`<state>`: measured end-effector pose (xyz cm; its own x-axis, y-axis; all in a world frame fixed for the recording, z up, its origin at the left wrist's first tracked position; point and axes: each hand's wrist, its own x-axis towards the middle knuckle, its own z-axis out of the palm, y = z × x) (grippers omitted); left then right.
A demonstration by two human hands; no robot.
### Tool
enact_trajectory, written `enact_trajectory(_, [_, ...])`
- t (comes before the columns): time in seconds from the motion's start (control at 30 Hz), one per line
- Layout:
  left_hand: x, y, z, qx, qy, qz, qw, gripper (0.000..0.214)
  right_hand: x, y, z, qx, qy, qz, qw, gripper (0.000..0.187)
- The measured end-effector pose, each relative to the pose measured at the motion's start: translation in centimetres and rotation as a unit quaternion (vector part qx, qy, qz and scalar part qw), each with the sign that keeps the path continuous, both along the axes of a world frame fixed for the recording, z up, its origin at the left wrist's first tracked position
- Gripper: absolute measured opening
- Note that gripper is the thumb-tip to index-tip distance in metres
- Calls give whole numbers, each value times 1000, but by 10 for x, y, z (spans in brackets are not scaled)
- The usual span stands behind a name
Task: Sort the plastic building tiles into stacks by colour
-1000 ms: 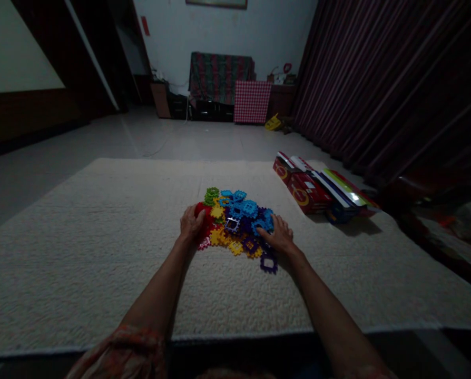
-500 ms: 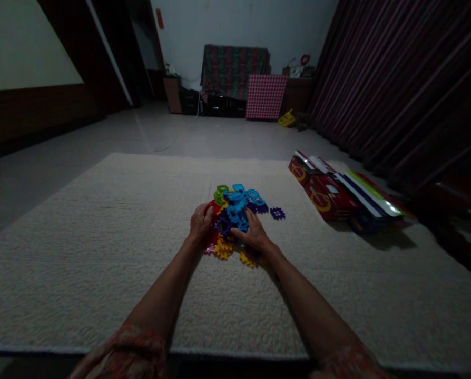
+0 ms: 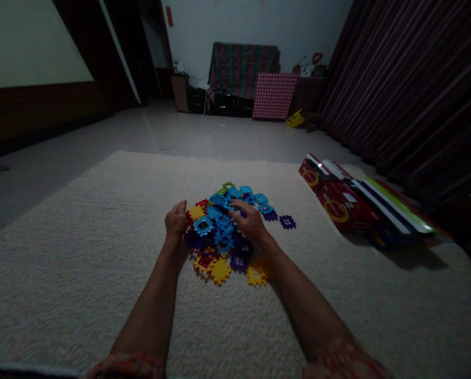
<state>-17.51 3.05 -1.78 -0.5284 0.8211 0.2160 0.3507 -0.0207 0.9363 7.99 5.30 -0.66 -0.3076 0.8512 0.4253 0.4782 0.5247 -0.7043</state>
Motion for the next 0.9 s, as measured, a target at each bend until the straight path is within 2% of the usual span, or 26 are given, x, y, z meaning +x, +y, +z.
enact_trajectory(0.07, [13, -7, 12, 0, 71, 6, 997, 38, 31, 20, 7, 8, -25, -144, 989, 37])
enact_trajectory(0.1, [25, -12, 17, 19, 112, -26, 993, 37, 47, 29, 9, -9, -52, -226, 973, 38])
enact_trajectory(0.17, [59, -27, 23, 63, 203, -159, 964, 41, 77, 44, 8, -95, -125, -340, 927, 51])
enact_trajectory(0.2, [78, -36, 23, 76, 252, -225, 938, 43, 88, 49, 6, -156, -155, -366, 904, 60])
enact_trajectory(0.27, [113, -55, 19, 76, 355, -347, 865, 53, 100, 56, -2, -200, -167, -372, 891, 69])
enact_trajectory(0.33, [136, -71, 13, 71, 435, -451, 776, 68, 97, 60, -9, -210, -169, -352, 896, 71])
enact_trajectory(0.4, [143, -80, 9, 54, 481, -488, 727, 66, 82, 63, -16, -201, -173, -323, 908, 68])
enact_trajectory(0.47, [136, -81, 9, 35, 506, -479, 717, 53, 63, 66, -20, -186, -183, -285, 922, 64])
enact_trajectory(0.57, [116, -74, 12, 21, 524, -446, 725, 37, 36, 69, -22, -161, -211, -222, 938, 59])
enact_trajectory(0.77, [79, -70, 15, 3, 544, -402, 737, 36, -8, 67, -27, -103, -220, -125, 962, 51])
enact_trajectory(0.9, [51, -70, 15, -2, 553, -371, 747, 36, -42, 63, -31, -84, -205, -87, 971, 50])
